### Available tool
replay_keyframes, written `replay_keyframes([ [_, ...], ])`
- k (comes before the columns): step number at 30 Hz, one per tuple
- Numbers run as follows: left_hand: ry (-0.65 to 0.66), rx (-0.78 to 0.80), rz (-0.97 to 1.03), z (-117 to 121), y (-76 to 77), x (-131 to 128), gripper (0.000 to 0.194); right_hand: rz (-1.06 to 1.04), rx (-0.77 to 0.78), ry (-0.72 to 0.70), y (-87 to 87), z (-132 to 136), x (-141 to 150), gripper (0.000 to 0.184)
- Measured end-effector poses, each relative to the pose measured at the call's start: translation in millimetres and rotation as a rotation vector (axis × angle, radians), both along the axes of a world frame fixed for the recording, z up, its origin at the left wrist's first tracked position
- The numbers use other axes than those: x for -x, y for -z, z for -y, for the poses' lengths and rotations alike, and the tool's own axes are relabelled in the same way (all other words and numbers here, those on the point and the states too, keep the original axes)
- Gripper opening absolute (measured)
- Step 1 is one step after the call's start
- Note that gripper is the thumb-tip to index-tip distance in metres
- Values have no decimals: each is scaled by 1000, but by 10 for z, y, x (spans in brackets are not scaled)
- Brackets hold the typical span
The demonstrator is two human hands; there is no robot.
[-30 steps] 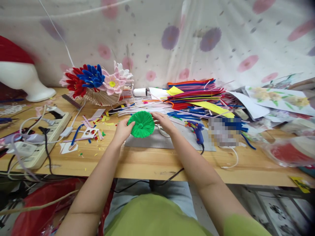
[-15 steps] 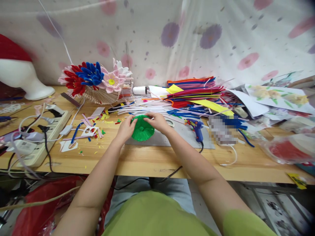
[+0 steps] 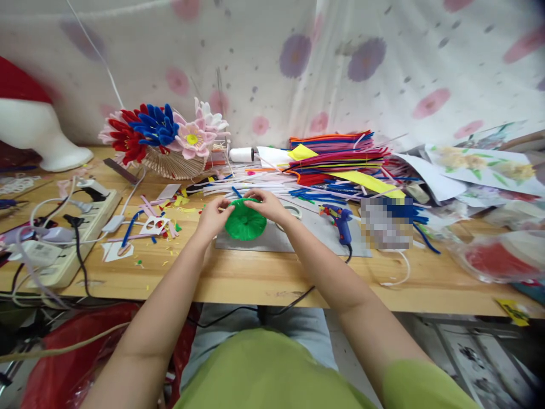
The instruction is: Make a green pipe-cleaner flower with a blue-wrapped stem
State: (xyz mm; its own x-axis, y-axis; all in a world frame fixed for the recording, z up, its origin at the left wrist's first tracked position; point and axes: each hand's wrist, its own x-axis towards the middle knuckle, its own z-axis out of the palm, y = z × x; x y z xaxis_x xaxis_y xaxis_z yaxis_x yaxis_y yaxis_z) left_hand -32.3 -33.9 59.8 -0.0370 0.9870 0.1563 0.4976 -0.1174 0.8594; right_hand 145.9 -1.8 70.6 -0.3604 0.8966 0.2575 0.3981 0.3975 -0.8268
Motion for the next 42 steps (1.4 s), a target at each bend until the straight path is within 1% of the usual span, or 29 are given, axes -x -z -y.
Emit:
replay_keyframes([
  [2,-26,-28,-88,7,-5,-9,23,74,-50,-41,-22,23,14,18],
  [7,-7,-144,-183,15,-18,-41,24,245,-199,-51,-90,67,33,14],
  [13,72,-186,-163,37,-27,-52,23,384,-262,-37,-134,124,11,17],
  [19,75,-267,-305,58,-121,-89,19,489,-339,-18,-187,172,50,18],
  [23,90,-277,-363,49,-150,-90,18,509,-340,-21,-220,165,63,17],
  [25,84,-265,-358,35,-140,-80,18,485,-310,-28,-211,145,42,17],
  [29,30,-210,-238,29,-95,-72,19,322,-183,18,-117,111,-55,17],
  [31,88,-176,-192,54,-76,-88,21,247,-151,25,-55,114,-114,15],
  [33,171,-169,-205,89,-70,-121,21,215,-164,-9,-12,132,-164,13],
  [34,187,-179,-229,106,-71,-139,20,215,-182,-32,-3,144,-183,13],
  [38,104,-233,-335,135,-108,-198,16,301,-277,-95,-35,179,-209,13],
  [42,96,-224,-433,133,-165,-209,14,386,-323,-104,-78,180,-173,15],
])
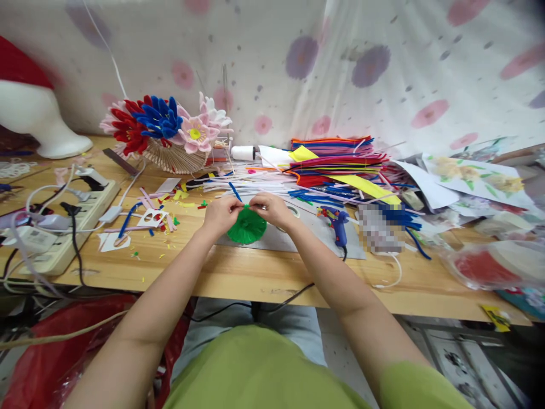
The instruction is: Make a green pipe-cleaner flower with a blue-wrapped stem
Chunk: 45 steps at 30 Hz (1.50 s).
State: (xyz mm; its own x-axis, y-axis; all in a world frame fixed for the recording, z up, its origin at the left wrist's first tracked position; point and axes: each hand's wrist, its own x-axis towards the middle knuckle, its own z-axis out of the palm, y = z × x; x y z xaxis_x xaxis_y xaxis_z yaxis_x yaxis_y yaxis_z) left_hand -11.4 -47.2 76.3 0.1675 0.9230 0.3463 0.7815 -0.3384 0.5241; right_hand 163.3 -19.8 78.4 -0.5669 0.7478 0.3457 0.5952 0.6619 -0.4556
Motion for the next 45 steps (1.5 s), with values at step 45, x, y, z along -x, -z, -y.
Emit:
replay_keyframes([
  [45,19,224,270,-97,134,328,23,29,138,89,29,-22,287,21],
])
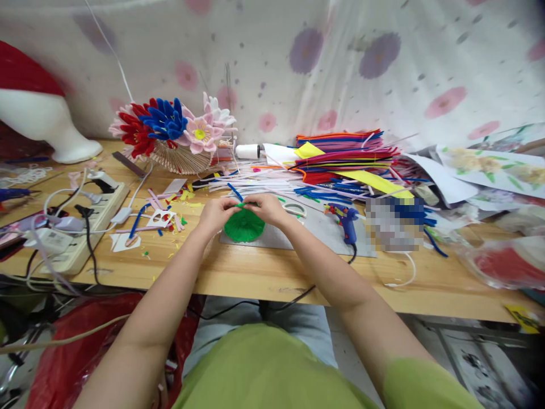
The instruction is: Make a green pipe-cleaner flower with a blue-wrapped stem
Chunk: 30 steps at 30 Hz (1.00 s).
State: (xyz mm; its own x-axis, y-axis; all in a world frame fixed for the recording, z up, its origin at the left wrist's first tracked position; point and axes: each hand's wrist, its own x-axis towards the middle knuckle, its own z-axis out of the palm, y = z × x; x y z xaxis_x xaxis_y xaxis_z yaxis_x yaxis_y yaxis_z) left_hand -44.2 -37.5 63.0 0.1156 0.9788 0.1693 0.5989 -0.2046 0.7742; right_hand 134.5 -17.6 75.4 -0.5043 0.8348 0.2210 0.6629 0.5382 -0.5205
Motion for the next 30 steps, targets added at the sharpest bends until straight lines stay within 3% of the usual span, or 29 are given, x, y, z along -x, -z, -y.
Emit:
replay_keyframes([
  [5,-84,-45,-122,-8,17,-41,16,11,43,30,-14,-13,-7,21],
  [12,41,60,133,-51,28,-20,31,-250,173,-74,70,-54,-175,25],
  [15,16,36,69,-45,-16,-79,33,-218,152,-47,103,-48,-197,20],
  [18,-70,-36,-22,-22,-66,-166,23,-215,121,-12,123,-38,-176,21],
  [23,-178,-49,13,22,-104,-207,18,-141,130,55,129,-25,-162,21],
  [27,-175,-22,27,11,-100,-140,18,-101,143,69,134,-45,-153,21],
  [30,-81,41,101,-24,-88,-96,22,-126,164,27,141,-81,-151,21],
])
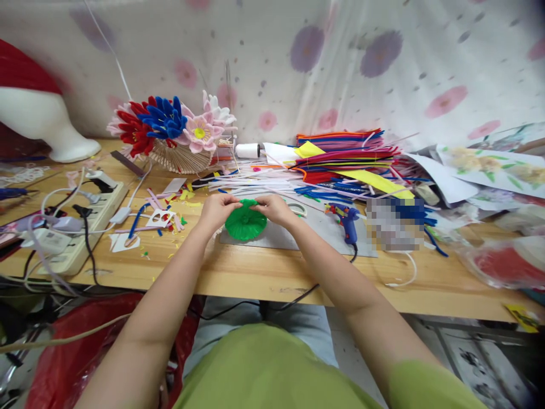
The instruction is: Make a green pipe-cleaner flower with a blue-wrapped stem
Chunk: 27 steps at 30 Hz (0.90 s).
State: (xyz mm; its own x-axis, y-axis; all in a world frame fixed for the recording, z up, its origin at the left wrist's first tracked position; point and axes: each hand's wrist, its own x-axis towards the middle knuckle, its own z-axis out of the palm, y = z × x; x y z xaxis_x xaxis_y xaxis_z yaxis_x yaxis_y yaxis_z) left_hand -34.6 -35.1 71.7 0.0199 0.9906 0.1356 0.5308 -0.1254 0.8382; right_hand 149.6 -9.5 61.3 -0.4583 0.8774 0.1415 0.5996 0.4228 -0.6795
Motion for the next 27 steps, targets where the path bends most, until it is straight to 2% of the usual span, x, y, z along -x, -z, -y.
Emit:
replay_keyframes([
  [3,104,19,36,-34,23,-3,31,-20,35,-56,-13,-26,-22,27],
  [7,-10,-104,-38,-55,68,-67,23,-43,27,-57,-69,-2,-74,37],
  [10,-29,-132,-56,-59,85,-104,20,-9,-46,-16,-115,43,-92,34],
  [15,62,-137,-158,-63,34,-131,23,55,-104,-37,-139,45,-67,27],
  [21,-82,-172,-122,-19,14,-201,17,45,-74,6,-130,-3,-75,25],
  [27,-101,-176,-58,-1,57,-205,14,-16,-27,20,-82,-22,-73,24],
])
